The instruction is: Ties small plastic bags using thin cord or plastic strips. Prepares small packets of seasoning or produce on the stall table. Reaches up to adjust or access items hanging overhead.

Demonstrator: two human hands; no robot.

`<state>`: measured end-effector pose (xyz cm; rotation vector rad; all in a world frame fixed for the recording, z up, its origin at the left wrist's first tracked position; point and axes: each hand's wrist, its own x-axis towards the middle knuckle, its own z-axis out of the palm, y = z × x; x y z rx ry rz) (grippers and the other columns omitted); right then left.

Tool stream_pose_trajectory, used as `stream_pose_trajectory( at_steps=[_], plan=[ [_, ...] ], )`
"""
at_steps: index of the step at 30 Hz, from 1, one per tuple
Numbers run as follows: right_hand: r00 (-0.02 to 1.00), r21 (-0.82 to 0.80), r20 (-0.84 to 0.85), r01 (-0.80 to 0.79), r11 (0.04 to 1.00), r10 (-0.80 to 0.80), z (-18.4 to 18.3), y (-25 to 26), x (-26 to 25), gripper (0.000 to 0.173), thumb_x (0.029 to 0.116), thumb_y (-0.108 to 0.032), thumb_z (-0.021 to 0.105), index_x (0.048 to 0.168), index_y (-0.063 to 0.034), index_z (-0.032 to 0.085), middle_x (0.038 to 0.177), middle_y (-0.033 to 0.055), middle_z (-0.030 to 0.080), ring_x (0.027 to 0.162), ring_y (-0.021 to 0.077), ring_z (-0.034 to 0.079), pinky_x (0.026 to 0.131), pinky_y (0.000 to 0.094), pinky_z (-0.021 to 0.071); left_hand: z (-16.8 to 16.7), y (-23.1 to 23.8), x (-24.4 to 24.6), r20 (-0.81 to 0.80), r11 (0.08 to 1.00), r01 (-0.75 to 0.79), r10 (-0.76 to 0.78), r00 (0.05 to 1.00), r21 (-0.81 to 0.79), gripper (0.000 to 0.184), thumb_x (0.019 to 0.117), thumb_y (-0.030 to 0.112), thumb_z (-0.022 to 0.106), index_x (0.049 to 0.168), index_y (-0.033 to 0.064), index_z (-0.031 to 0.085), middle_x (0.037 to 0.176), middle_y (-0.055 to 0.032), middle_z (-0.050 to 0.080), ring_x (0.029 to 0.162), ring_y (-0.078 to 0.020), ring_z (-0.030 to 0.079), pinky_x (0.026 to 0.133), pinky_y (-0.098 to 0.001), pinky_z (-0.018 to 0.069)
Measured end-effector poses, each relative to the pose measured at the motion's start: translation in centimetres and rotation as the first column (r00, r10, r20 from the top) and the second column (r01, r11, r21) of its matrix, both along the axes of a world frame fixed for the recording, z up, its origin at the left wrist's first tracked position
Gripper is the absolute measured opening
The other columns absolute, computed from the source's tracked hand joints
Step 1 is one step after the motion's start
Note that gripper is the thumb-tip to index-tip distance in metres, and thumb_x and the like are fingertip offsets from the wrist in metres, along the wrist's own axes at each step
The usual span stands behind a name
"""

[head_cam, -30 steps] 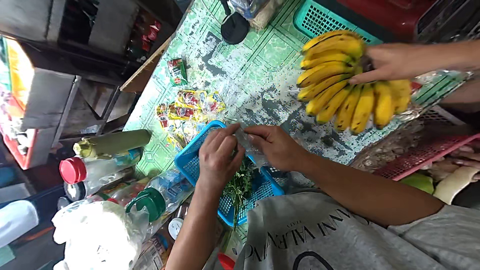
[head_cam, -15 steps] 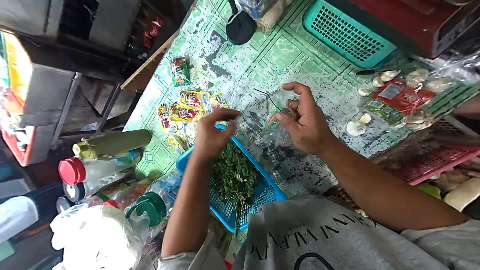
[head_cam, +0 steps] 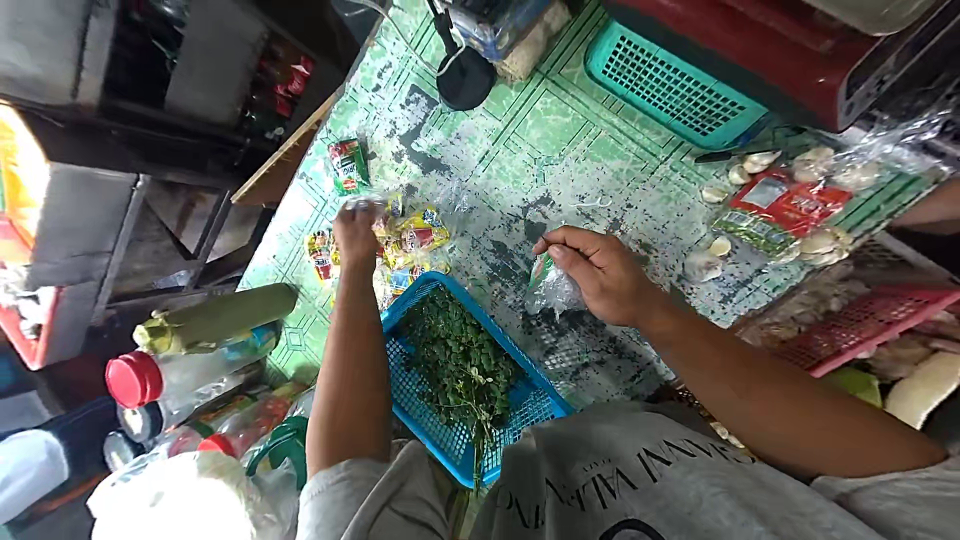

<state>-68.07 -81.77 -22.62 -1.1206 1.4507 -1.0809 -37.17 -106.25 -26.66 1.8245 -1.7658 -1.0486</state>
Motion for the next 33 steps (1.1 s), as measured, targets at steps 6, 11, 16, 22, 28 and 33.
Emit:
stream_pose_trajectory(
  at_steps=[6, 11, 16, 22, 28, 33],
  plan=[
    [0.996, 0.006, 0.01, -0.088, 0.996, 0.088, 2.3, -0.8, 2.3, 0.029, 0.1074, -0.02, 0.045, 0.117, -0.0132, 0.071, 0.084, -0.0017, 0.065, 0.065, 0.0071, 0.057, 0.059, 0.0292, 0.0514, 8.9, 6.1, -3.0, -0.725, 0.961, -0.266, 0.235, 0.648, 0.074, 0.024, 0.1102, 0.017, 0.035, 0.105, 0.011, 0.058, 0.089, -0.0025, 0.07, 0.085, -0.0165, 0.07, 0.083, -0.0387, 0.0595],
    [0.991, -0.079, 0.061, -0.115, 0.99, 0.12, 4.5, -1.5, 4.1, 0.028, 0.108, -0.018, 0.045, 0.117, -0.0118, 0.071, 0.09, -0.0009, 0.069, 0.067, 0.0071, 0.06, 0.059, 0.0285, 0.0528, 12.9, 12.1, -7.1, -0.804, 0.947, -0.203, 0.32, 0.502, 0.25, 0.037, 0.1128, 0.026, 0.025, 0.105, 0.0129, 0.059, 0.096, -0.0039, 0.071, 0.096, -0.0189, 0.071, 0.092, -0.0417, 0.0578],
    [0.988, -0.111, 0.081, -0.119, 0.987, 0.129, 5.6, -0.8, 4.3, 0.027, 0.1079, -0.019, 0.047, 0.114, -0.0121, 0.072, 0.085, -0.0025, 0.065, 0.064, 0.0055, 0.056, 0.056, 0.0252, 0.0496, 13.8, 14.5, -8.2, -0.817, 0.947, -0.154, 0.321, 0.479, 0.282, 0.041, 0.1135, 0.029, 0.024, 0.112, 0.0094, 0.06, 0.104, -0.0092, 0.071, 0.103, -0.0215, 0.07, 0.094, -0.0428, 0.0576],
    [0.98, -0.101, 0.082, -0.174, 0.979, 0.183, 5.0, 0.7, 4.6, 0.024, 0.1067, -0.019, 0.049, 0.111, -0.0139, 0.072, 0.082, -0.0042, 0.064, 0.063, 0.0043, 0.055, 0.056, 0.0241, 0.049, 13.6, 14.6, -8.3, -0.817, 0.911, -0.191, 0.413, 0.403, 0.366, 0.038, 0.113, 0.028, 0.025, 0.113, 0.0105, 0.059, 0.104, -0.0074, 0.071, 0.105, -0.0206, 0.069, 0.095, -0.0434, 0.0564],
    [0.98, -0.081, 0.012, -0.199, 0.977, 0.201, 5.5, 0.7, 5.1, 0.024, 0.1076, -0.02, 0.049, 0.111, -0.0145, 0.072, 0.08, -0.0035, 0.064, 0.064, 0.0058, 0.057, 0.058, 0.0277, 0.0504, 13.6, 15.0, -9.3, -0.805, 0.903, -0.273, 0.421, 0.418, 0.331, 0.03, 0.1125, 0.022, 0.03, 0.112, 0.0078, 0.056, 0.099, -0.0088, 0.07, 0.099, -0.0228, 0.07, 0.093, -0.0455, 0.0582],
    [0.985, -0.036, -0.004, -0.175, 0.984, 0.175, 5.0, 0.2, 5.2, 0.025, 0.1083, -0.02, 0.047, 0.113, -0.0138, 0.072, 0.083, -0.0011, 0.066, 0.066, 0.0089, 0.059, 0.06, 0.0314, 0.052, 14.4, 16.3, -9.9, -0.793, 0.96, -0.233, 0.264, 0.55, 0.158, 0.029, 0.113, 0.02, 0.03, 0.115, 0.0064, 0.056, 0.104, -0.0108, 0.071, 0.101, -0.0267, 0.072, 0.094, -0.0492, 0.0591]
  ],
)
